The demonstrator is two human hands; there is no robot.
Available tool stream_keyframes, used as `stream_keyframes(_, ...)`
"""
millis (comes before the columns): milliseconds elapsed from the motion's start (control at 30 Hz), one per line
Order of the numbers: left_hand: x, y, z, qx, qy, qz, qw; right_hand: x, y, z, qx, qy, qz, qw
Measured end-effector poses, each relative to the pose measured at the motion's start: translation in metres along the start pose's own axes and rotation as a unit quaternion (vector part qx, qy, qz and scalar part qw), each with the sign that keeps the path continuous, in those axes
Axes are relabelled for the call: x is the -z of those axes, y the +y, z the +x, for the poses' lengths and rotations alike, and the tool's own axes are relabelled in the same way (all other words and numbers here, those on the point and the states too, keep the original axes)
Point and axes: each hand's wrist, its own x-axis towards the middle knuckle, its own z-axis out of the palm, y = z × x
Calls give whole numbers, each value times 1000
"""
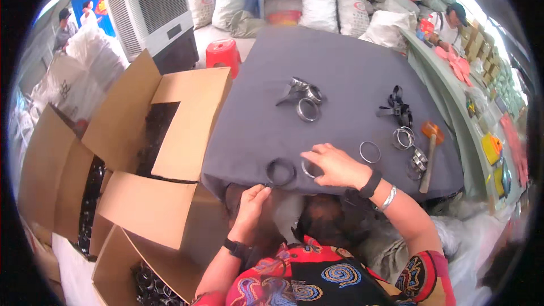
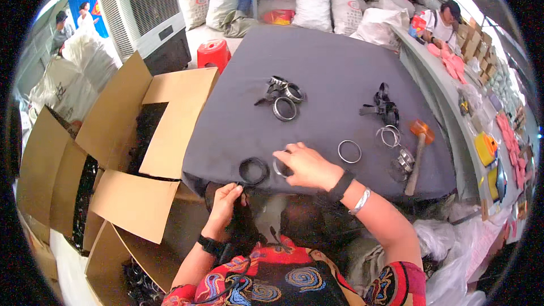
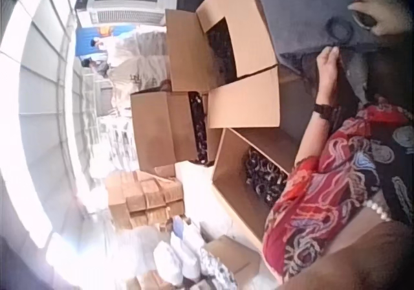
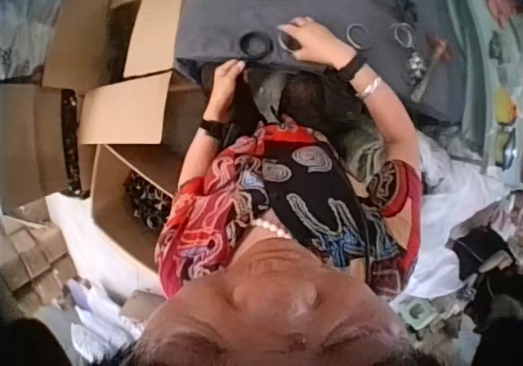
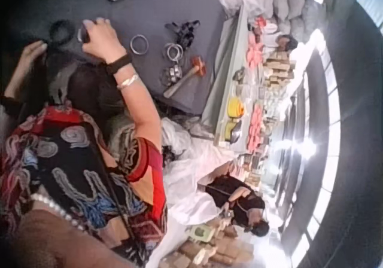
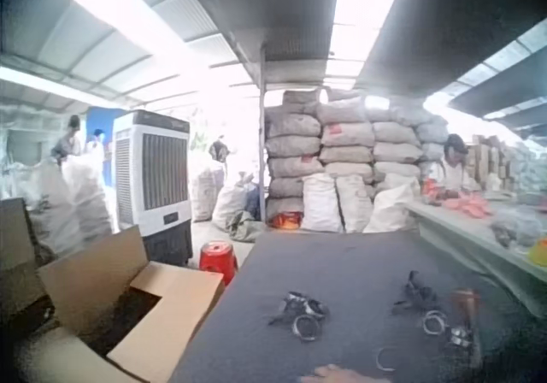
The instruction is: Assembling black plastic industrial components with metal rings using a rubber mallet.
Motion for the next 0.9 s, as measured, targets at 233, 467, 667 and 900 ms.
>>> stream_keyframes(233, -3, 13, -7, 6, -15, -39, 999, -12, -41, 46, 94, -30, 45, 994)
stream_keyframes(467, -8, 19, -11, 24, -10, -51, 998, -19, -46, 57, 111, -58, 1, 992)
stream_keyframes(667, -8, 19, -10, 31, -10, -55, 998, -21, -51, 62, 133, -37, -47, 989)
stream_keyframes(900, -9, 24, -10, 29, -10, -46, 998, -21, -46, 64, 146, -36, -55, 987)
